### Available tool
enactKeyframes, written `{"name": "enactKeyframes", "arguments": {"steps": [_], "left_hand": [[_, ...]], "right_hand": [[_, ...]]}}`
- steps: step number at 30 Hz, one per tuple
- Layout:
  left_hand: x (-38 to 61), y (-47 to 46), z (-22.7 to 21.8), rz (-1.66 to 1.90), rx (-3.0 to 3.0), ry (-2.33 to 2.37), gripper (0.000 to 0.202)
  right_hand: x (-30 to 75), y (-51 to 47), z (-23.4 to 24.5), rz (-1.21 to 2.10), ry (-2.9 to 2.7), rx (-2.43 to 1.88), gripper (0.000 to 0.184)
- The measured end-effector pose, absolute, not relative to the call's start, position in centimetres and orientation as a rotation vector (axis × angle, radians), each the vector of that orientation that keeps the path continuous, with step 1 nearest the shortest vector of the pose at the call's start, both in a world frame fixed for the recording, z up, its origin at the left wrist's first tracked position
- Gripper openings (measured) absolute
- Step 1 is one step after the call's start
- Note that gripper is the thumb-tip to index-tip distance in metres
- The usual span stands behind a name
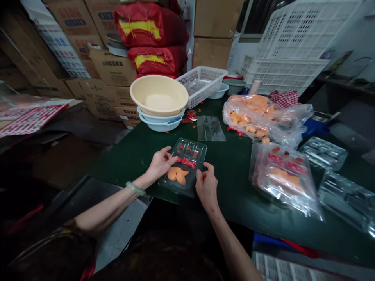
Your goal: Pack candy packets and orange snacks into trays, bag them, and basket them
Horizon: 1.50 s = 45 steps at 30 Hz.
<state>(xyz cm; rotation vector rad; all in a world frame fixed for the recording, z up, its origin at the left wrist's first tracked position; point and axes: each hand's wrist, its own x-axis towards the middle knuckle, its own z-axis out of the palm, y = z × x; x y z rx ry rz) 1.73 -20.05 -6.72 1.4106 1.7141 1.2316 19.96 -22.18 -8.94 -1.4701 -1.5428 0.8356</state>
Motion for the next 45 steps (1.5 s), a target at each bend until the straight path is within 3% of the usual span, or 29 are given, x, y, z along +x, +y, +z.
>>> {"name": "enactKeyframes", "arguments": {"steps": [6,9,13,19,23,28,31,35,39,45], "left_hand": [[0.0,-16.1,-7.7,0.595,1.741,2.151,0.045],[-0.3,-16.8,-8.7,0.485,1.857,2.195,0.039],[0.5,-17.4,-9.8,0.64,1.913,2.042,0.039],[2.1,-16.8,-9.6,1.333,0.843,1.567,0.067],[2.6,-17.9,-8.4,1.42,0.595,1.233,0.079],[4.9,-19.7,-7.3,1.277,0.817,1.061,0.085],[6.5,-18.0,-7.3,1.041,1.191,1.135,0.068],[8.5,-10.6,-7.4,0.702,2.186,1.563,0.034],[11.1,-1.9,-7.8,0.185,2.668,1.589,0.021],[12.5,3.8,-8.0,-0.076,2.798,1.373,0.019]], "right_hand": [[18.5,-19.0,-8.2,0.64,-2.019,-2.006,0.029],[17.9,-18.4,-7.7,0.598,-2.181,-2.059,0.029],[17.7,-17.5,-7.8,0.701,-2.094,-1.984,0.024],[17.8,-16.9,-8.4,0.868,-1.821,-1.802,0.018],[18.5,-17.0,-7.9,1.111,-1.596,-1.647,0.018],[21.7,-17.1,-7.4,1.773,-0.912,-1.12,0.018],[24.9,-18.1,-8.1,1.754,-0.671,-1.002,0.035],[28.9,-20.3,-9.3,1.761,-0.656,-1.094,0.05],[30.5,-22.0,-9.6,1.791,-0.732,-1.155,0.052],[30.4,-21.5,-9.6,1.806,-0.722,-1.124,0.051]]}}
